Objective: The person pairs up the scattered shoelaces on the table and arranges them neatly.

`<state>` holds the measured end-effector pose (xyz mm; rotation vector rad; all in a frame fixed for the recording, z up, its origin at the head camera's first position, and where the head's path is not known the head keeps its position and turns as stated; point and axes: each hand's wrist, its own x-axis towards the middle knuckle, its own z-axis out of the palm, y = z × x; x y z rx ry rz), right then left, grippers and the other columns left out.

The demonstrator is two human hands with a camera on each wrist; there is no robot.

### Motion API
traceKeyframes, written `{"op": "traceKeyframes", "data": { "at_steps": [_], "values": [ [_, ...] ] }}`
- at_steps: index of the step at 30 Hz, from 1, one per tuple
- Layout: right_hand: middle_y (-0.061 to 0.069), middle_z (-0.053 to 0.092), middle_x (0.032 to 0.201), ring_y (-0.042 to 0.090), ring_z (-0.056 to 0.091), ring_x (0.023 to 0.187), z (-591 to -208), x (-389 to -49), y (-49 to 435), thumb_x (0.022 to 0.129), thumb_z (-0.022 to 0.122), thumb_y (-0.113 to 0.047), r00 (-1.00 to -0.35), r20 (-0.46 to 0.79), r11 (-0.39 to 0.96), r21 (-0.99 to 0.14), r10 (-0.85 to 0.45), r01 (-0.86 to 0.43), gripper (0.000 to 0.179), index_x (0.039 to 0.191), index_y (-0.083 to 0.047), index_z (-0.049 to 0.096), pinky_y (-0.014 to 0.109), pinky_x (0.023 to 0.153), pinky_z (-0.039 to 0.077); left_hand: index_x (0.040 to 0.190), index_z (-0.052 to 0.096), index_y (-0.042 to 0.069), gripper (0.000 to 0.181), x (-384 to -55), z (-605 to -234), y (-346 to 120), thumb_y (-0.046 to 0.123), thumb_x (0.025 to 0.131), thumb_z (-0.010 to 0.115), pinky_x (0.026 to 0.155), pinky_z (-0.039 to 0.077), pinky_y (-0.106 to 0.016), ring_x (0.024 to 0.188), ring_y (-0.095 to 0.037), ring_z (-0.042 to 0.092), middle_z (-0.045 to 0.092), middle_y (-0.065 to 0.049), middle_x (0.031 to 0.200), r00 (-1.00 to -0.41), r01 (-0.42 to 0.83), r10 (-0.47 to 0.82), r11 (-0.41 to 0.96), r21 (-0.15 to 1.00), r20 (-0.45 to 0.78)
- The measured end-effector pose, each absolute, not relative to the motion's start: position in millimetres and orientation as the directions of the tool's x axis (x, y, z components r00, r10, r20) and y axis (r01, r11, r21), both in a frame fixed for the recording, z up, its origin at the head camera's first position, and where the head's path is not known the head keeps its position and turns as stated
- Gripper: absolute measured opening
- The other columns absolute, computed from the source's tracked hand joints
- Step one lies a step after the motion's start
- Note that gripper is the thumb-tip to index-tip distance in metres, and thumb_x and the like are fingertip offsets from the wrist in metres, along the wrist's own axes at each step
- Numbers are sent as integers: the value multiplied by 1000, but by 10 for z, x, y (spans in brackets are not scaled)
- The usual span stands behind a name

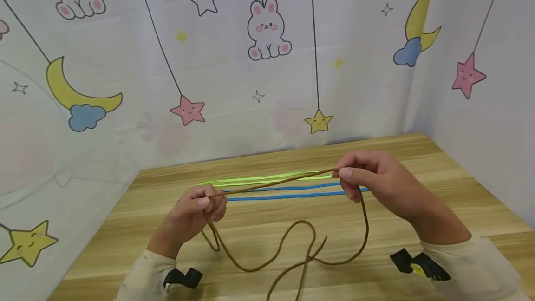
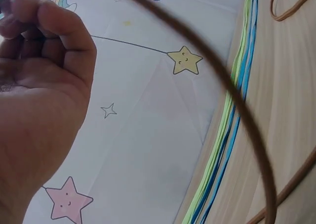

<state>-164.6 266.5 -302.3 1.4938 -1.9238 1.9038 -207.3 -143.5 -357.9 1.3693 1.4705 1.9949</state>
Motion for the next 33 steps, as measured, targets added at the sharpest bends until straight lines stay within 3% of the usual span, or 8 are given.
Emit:
{"op": "traceKeyframes", "data": {
  "at_steps": [3,9,18,25,33],
  "values": [
    [10,52,72,22,50,63,-3031,-1652,2659,95,26,25,-544,632,-234,-743,-552,-626,44,110,7,63,39,51,40,81,47,9,23,-2063,-3552,-1508,5,102,36,69,40,-30,72,-17,44,40,-4,77,-547,280,658,-439,854,517],
    [10,52,73,22,49,62,-3038,-1672,2680,95,26,25,-552,643,-243,-739,-531,-628,43,111,9,62,38,51,40,92,57,10,37,-2110,-3505,-1640,0,102,23,75,45,-26,83,-15,53,46,0,87,-565,287,586,-519,805,580],
    [9,53,74,22,49,64,-3055,-1674,2733,96,27,24,-591,625,-211,-757,-510,-618,43,114,8,63,37,52,40,95,58,8,43,-2161,-3489,-1803,2,105,17,77,45,-27,82,-16,51,48,0,87,-573,296,546,-558,775,612],
    [8,53,75,20,49,64,-3064,-1668,2765,95,29,25,-585,640,-211,-744,-497,-634,41,116,11,61,36,54,40,94,61,9,43,-2184,-3514,-1857,3,106,19,76,45,-26,80,-15,50,51,1,87,-603,287,513,-575,766,611],
    [6,55,74,19,50,66,-3024,-1641,2800,95,35,24,-636,628,-139,-752,-447,-645,38,116,10,63,35,55,40,93,60,9,41,-2212,-3545,-1876,4,107,21,73,44,-28,76,-15,48,49,1,83,-605,322,474,-589,741,640]
  ]
}}
